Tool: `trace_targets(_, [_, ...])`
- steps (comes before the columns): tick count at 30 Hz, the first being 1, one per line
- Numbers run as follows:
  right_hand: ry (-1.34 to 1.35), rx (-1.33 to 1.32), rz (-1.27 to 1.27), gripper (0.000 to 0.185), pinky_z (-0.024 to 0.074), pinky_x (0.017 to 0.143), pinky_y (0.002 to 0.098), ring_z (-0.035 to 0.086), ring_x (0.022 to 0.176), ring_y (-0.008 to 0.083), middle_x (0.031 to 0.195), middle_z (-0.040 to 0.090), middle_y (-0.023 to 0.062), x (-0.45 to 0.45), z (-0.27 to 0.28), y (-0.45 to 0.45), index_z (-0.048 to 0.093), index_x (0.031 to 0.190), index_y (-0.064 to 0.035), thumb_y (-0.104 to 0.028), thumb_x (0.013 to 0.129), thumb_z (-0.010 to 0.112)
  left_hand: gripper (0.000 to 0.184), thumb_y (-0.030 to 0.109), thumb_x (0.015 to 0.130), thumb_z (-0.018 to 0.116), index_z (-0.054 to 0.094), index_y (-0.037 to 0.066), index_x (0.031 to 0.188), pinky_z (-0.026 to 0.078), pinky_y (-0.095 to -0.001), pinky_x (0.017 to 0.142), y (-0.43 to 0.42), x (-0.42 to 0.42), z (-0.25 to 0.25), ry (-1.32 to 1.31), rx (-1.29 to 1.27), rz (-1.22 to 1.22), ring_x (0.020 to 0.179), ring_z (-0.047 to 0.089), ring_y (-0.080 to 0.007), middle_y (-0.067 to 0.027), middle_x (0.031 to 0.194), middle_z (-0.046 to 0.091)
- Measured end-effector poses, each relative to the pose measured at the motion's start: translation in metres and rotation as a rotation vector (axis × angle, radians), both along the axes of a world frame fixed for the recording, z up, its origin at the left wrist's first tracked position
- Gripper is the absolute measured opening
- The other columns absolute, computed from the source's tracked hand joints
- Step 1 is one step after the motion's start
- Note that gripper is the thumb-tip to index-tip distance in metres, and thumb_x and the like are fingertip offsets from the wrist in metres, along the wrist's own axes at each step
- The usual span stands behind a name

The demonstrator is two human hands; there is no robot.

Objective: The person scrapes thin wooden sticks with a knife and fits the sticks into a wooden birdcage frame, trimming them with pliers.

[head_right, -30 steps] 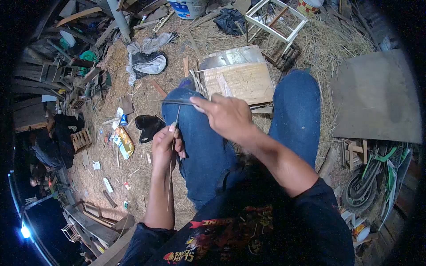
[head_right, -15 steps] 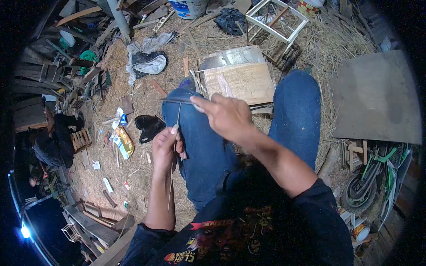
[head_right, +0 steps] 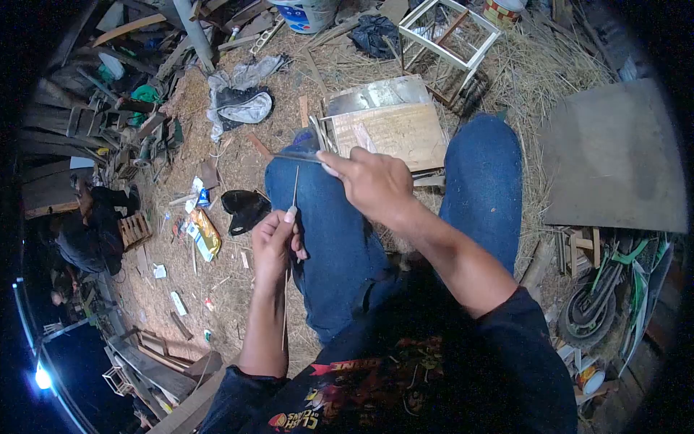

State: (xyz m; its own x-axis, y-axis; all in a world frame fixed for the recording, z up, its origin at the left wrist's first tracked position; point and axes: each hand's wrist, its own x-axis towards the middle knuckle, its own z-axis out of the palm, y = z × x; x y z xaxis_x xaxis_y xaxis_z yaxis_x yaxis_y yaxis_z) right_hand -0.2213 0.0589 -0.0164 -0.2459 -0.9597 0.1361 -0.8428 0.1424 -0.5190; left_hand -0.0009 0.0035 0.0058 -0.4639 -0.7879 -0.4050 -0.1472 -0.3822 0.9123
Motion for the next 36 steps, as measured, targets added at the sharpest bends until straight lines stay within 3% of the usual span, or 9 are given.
trace_targets(2, [-0.034,0.004,0.01,0.039,0.0549,0.056,0.0398,0.068,0.064,0.0259,0.082,0.064,0.0067,0.005,0.005,0.005,0.072,0.131,-0.0358,-0.019,0.097,0.064,0.032,0.027,0.105,0.064,0.06,0.004,0.082,0.046,-0.0255,0.045,-0.003,0.003,-0.003,-0.004,-0.01,-0.009,0.045,0.052,-0.012,-0.0033,0.059,0.055])
trace_targets(4, [-0.045,-0.164,0.075,0.04,0.0554,0.056,0.0409,0.068,0.064,0.0278,0.08,0.064,0.0076,0.014,0.008,0.014,0.072,0.131,-0.0347,-0.018,0.096,0.065,0.032,0.026,0.104,0.067,0.06,0.004,0.081,0.046,-0.0254,0.045,-0.003,0.001,-0.004,-0.006,0.0,0.0,0.046,0.052,-0.0109,-0.0027,0.06,0.055])
trace_targets(10, [-0.032,-0.054,-0.011,0.041,0.0545,0.056,0.04,0.068,0.067,0.026,0.082,0.064,0.0059,0.001,-0.005,-0.002,0.071,0.132,-0.0363,-0.02,0.095,0.066,0.031,0.024,0.103,0.068,0.059,0.006,0.079,0.046,-0.0248,0.045,0.0,-0.002,0.0,-0.057,-0.033,-0.013,0.047,0.05,-0.0095,-0.0017,0.06,0.055])
trace_targets(25, [-0.06,-0.127,0.051,0.042,0.0572,0.06,0.0404,0.072,0.074,0.0274,0.086,0.068,0.0076,0.011,-0.002,0.008,0.073,0.129,-0.0323,-0.015,0.091,0.067,0.035,0.026,0.102,0.069,0.059,0.007,0.074,0.04,-0.0247,0.04,0.0,-0.012,0.0,-0.138,-0.131,0.014,0.043,0.047,-0.0076,0.0013,0.058,0.051])
trace_targets(36, [-0.082,-0.091,0.026,0.035,0.0562,0.058,0.0428,0.071,0.073,0.0284,0.085,0.066,0.0086,0.006,-0.006,0.005,0.07,0.133,-0.0339,-0.028,0.101,0.061,0.036,0.024,0.104,0.066,0.059,0.007,0.074,0.037,-0.0245,0.039,0.002,-0.017,0.003,-0.151,-0.136,0.013,0.041,0.045,-0.0066,0.002,0.056,0.051])
